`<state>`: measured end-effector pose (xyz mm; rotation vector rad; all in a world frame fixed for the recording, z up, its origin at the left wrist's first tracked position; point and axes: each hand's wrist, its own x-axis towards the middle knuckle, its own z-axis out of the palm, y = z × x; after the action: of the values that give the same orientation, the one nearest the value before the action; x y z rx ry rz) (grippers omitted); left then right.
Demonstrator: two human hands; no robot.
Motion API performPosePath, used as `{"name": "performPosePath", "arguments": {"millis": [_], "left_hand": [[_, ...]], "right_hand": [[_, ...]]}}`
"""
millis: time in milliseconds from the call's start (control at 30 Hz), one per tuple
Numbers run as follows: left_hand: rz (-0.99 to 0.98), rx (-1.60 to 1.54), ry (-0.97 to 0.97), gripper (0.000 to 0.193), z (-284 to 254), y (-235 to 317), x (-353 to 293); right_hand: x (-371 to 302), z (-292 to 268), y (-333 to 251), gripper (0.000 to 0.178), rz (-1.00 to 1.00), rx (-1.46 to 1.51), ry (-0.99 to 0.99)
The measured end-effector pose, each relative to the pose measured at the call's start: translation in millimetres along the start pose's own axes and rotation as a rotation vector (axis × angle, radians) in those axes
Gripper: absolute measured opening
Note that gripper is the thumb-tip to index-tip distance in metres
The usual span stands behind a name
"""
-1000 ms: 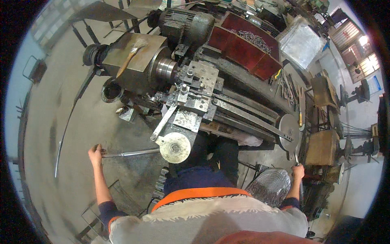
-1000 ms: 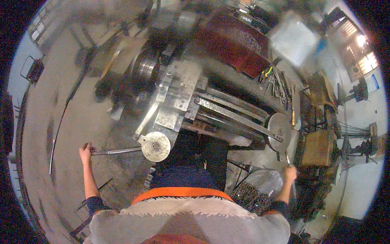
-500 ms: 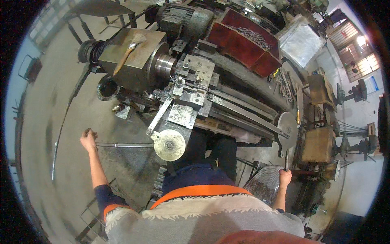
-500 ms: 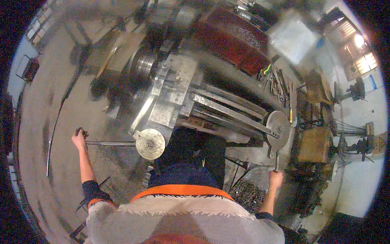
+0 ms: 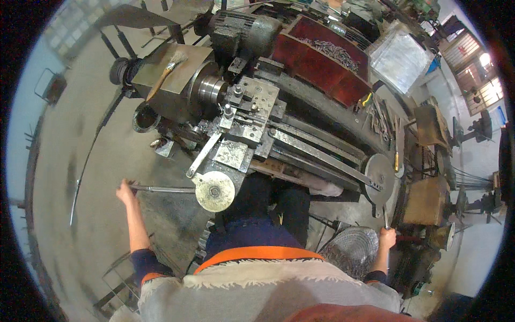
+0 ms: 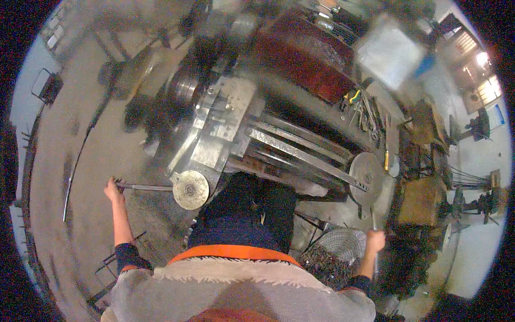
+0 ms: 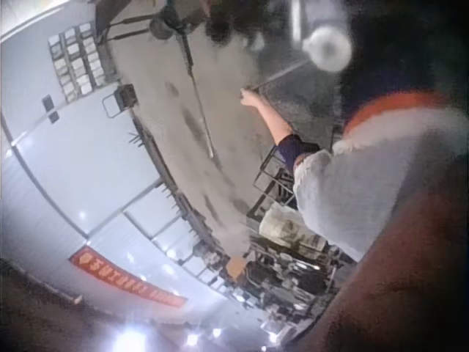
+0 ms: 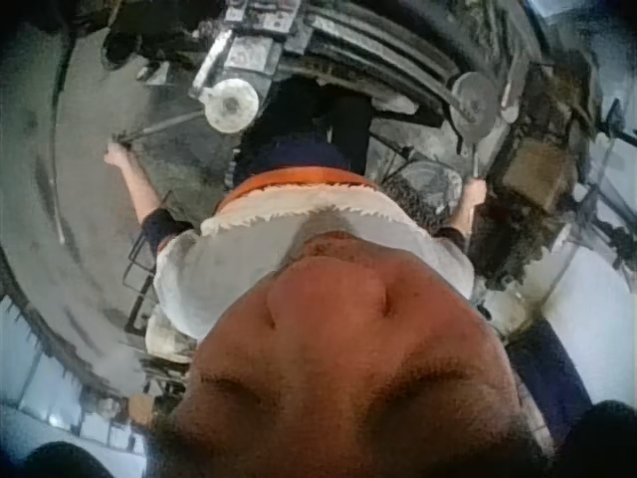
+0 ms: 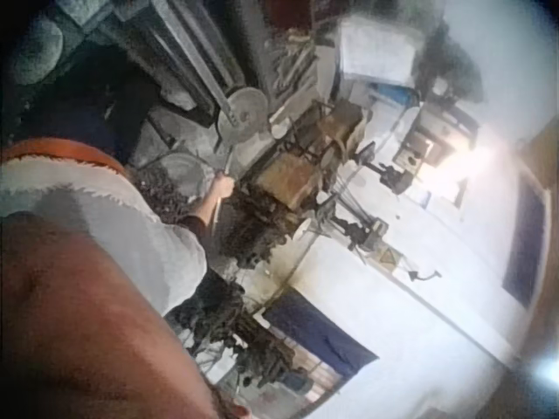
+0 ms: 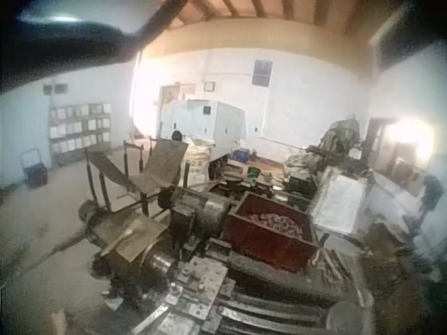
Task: The person operates a metal turning machine, repeatedly inserting small metal pieces into the chuck, adjusting the machine with a lever, and removing the processed pieces. The person places the finished pieces into a nearby container.
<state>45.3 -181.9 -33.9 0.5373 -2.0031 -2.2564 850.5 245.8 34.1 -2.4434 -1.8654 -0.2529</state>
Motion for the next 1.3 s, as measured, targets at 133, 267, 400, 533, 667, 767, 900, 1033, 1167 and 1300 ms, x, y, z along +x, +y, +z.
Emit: {"name": "performPosePath", "arguments": {"millis": [133,267,400,533,667,767,900,1033,1167,1300], "left_hand": [[0.044,0.105,0.015,0.015,78,8,1],[0.039,0.277,-0.218,0.015,157,14,5],[0.065,0.326,-0.307,0.006,200,33,-18],[-0.002,0.112,-0.368,0.007,193,14,-2],[-0.012,0.062,-0.372,0.010,201,10,-1],[0.005,0.020,-0.348,0.010,190,22,-14],[0.070,0.118,-0.373,0.010,192,27,-16],[0.064,0.231,-0.309,0.010,187,24,-10],[0.117,0.299,-0.314,0.009,190,36,-18],[0.064,0.234,-0.410,0.009,191,11,5]], "right_hand": [[61,36,34,0.036,-0.035,-0.082,-0.033],[72,34,32,0.036,-0.028,-0.105,-0.075],[36,39,29,0.038,0.024,-0.076,-0.043],[-6,21,4,0.039,0.102,-0.070,-0.107],[-26,45,25,0.044,0.089,-0.073,-0.106],[-40,-14,-40,0.041,0.217,0.005,-0.221],[-37,-1,-25,0.043,0.242,0.067,-0.198],[3,13,3,0.042,0.060,-0.063,-0.089],[76,14,11,0.039,-0.028,-0.220,-0.087],[114,18,-4,0.031,0.100,-0.374,0.040]]}}
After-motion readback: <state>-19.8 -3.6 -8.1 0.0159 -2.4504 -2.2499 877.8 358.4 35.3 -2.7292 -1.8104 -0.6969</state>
